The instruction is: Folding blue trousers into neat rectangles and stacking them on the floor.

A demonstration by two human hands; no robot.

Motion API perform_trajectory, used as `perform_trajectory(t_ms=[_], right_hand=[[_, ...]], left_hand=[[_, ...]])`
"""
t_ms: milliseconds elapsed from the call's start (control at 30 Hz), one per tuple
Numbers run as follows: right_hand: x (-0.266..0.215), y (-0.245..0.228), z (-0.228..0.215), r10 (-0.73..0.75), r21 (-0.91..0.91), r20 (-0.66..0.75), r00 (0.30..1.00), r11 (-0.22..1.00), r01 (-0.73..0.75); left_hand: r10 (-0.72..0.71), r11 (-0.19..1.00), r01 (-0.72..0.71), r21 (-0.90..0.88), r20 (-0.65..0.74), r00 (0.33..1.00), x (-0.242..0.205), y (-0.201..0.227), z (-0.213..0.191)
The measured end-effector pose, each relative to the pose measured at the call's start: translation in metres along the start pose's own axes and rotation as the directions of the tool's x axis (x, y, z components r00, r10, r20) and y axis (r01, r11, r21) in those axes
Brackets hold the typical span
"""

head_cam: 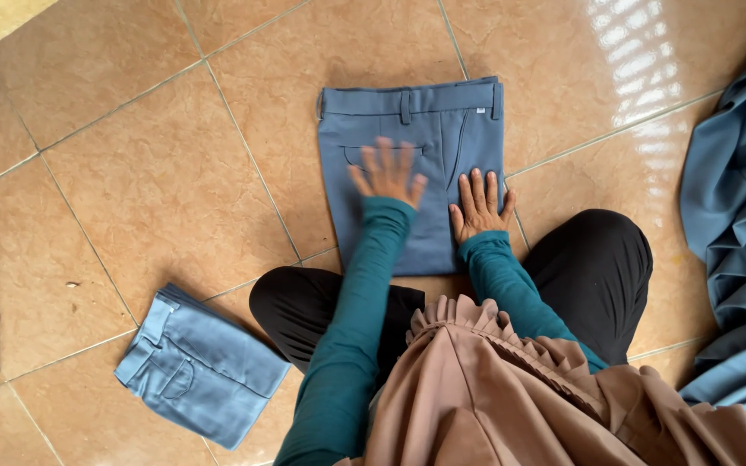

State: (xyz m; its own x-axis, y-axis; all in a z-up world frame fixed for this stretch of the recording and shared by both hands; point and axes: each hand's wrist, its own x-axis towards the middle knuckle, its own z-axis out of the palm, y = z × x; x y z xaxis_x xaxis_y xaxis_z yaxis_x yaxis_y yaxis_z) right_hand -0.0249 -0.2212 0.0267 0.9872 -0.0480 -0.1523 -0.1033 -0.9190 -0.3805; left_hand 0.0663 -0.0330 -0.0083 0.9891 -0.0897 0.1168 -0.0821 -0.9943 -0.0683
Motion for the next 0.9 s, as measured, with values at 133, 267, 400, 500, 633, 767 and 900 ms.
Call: perform_trajectory(t_ms=[133,267,400,500,633,767,900], right_hand=[[0.0,0.005,0.012,0.02,-0.016,0.011,1.0,1.0,-0.02],[0.001,0.002,0.003,0.016,-0.026,0.045,0.999,1.0,-0.015],[0.002,0.0,-0.001,0.027,-0.017,0.014,1.0,1.0,-0.026],[0.004,0.0,-0.001,0.02,-0.019,-0.001,1.0,1.0,-0.02],[0.004,0.002,0.001,0.017,0.026,0.039,0.999,1.0,-0.018],[0.004,0.0,-0.002,0.037,0.049,0.076,0.996,0.998,-0.04],[0.007,-0.003,-0.01,0.031,0.046,0.089,0.996,0.998,-0.035]], left_hand=[[0.376,0.904,-0.344,-0.254,0.086,0.923,-0.033,0.066,-0.004],[0.409,0.912,-0.379,-0.154,0.33,0.851,-0.013,0.065,-0.007],[0.452,0.891,-0.421,-0.17,0.431,0.781,0.009,0.064,-0.004],[0.449,0.888,-0.435,-0.151,0.489,0.748,0.004,0.064,-0.017],[0.271,0.962,-0.263,-0.076,0.379,0.885,-0.056,0.047,-0.021],[0.034,0.999,-0.028,-0.024,0.356,0.934,-0.095,0.007,-0.014],[-0.101,0.995,0.097,0.029,0.286,0.953,-0.089,-0.04,0.004]])
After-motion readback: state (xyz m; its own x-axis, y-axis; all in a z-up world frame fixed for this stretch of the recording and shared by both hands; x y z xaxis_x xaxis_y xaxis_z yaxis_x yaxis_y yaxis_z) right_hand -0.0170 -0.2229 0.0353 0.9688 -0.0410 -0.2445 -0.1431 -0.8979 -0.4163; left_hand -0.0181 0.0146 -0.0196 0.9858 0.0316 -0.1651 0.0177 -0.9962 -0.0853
